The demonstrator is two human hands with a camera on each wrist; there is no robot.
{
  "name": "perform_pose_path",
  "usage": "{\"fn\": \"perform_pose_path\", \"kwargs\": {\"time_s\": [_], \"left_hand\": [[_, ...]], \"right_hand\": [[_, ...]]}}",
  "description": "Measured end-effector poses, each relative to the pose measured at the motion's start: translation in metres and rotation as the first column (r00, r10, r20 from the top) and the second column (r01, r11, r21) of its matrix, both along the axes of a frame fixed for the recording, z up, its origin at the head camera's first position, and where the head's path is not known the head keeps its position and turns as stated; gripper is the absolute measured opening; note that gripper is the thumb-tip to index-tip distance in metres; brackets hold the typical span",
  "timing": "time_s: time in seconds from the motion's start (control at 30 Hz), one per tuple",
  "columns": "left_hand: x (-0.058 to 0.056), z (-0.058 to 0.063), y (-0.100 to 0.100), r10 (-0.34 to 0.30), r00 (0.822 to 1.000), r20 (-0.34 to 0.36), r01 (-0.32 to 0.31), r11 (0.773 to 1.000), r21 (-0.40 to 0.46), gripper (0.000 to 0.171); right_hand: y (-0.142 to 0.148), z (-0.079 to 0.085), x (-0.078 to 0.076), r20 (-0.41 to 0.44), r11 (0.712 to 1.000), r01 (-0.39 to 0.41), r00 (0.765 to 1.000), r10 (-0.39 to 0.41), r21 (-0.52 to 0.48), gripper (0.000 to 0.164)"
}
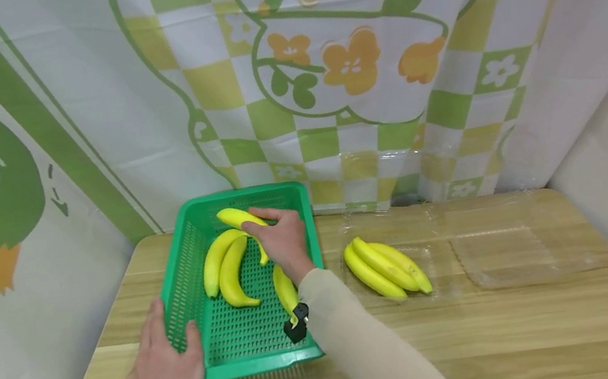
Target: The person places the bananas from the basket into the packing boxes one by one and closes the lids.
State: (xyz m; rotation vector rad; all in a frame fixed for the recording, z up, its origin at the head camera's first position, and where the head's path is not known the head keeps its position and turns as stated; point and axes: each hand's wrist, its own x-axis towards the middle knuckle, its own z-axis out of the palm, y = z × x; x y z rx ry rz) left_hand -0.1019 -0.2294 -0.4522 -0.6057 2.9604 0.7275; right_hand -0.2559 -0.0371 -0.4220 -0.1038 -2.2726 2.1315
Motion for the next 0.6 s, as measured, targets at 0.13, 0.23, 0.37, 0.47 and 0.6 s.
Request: {"fn": "perform_pose_path", "kwargs": {"time_s": [0.13, 0.23, 0.37, 0.47, 0.6], "left_hand": [[0.0, 0.0, 0.0, 0.001, 1.0, 0.001, -0.001, 1.0, -0.001, 0.08], [0.001, 0.0, -0.001, 0.004, 1.0, -0.001, -0.004, 1.0, -0.001, 0.08], [0.001, 0.001, 0.0, 0.007, 1.0, -0.003, -0.007, 1.0, 0.0, 0.08], [0.001, 0.001, 0.0, 0.002, 1.0, -0.007, -0.002, 1.0, -0.002, 0.08], [0.0, 0.0, 0.0, -0.006, 1.0, -0.021, 0.006, 1.0, -0.009, 0.08]], "right_hand": [[0.008, 0.005, 0.001, 0.002, 0.999, -0.023, 1.0, 0.023, 0.027, 0.033], [0.013, 0.01, 0.001, -0.006, 0.998, -0.047, 0.999, 0.047, 0.039, 0.036], [0.022, 0.018, 0.001, 0.001, 0.995, -0.062, 0.998, 0.062, 0.075, 0.036], [0.03, 0.024, 0.002, 0.011, 0.991, -0.059, 0.998, 0.059, 0.119, 0.035], [0.041, 0.029, 0.002, 0.012, 0.989, -0.057, 0.998, 0.056, 0.136, 0.035]]}}
